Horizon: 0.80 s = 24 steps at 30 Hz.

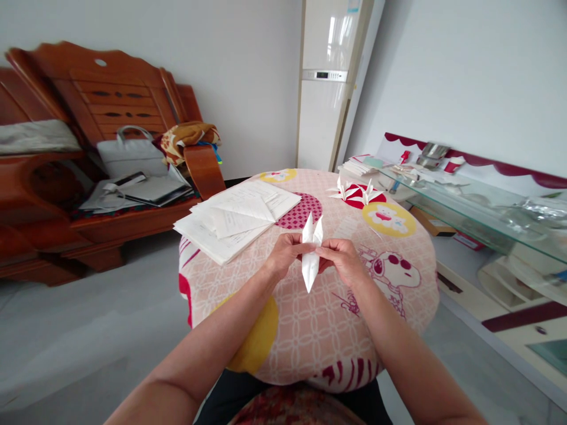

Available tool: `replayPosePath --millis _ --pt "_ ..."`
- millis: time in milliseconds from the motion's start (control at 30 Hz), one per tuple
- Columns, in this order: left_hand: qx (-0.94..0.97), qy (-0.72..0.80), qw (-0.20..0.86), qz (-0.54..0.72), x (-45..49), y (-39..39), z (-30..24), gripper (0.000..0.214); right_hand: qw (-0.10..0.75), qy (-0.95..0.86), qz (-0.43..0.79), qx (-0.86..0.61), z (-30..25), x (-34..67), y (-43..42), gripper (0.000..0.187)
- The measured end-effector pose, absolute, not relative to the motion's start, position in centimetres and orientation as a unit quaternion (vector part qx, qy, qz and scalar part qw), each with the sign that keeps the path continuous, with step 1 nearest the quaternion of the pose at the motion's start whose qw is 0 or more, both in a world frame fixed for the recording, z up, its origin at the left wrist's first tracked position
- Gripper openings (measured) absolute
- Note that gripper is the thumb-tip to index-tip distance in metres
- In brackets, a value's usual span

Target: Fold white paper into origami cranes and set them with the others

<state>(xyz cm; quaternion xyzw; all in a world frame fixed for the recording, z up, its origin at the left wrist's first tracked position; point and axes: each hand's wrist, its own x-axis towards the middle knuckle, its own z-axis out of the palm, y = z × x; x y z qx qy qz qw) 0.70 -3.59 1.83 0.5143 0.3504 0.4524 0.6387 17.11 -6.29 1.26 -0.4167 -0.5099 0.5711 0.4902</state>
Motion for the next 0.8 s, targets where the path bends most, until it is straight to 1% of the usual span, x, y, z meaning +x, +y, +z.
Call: replayPosePath --millis 133,233,500,667,800 --pt "0.514 0.340 0.662 0.427 0.78 -3.67 1.77 0.030 0.519 -0.506 0.546 -0.420 1.27 17.12 -6.34 0.023" --pt "0.532 0.346 0.653 0.414 0.71 -3.64 1.68 0.033 0.529 -0.499 0.546 -0.416 1.30 17.21 -6.32 0.023" --pt "0.550 0.383 0.570 0.475 0.64 -3.33 1.27 0.035 0.472 -0.514 0.572 -0.431 1.37 17.25 -6.28 0.025" --pt "0.557 0.375 0.600 0.434 0.58 -3.33 1.50 0.036 0.479 -0.508 0.561 -0.445 1.33 17.21 -6.32 0.025" --pt "0.580 0.366 0.588 0.429 0.34 -3.53 1.76 0.040 0.473 -0.503 0.582 -0.430 1.44 17.03 -6.42 0.027"
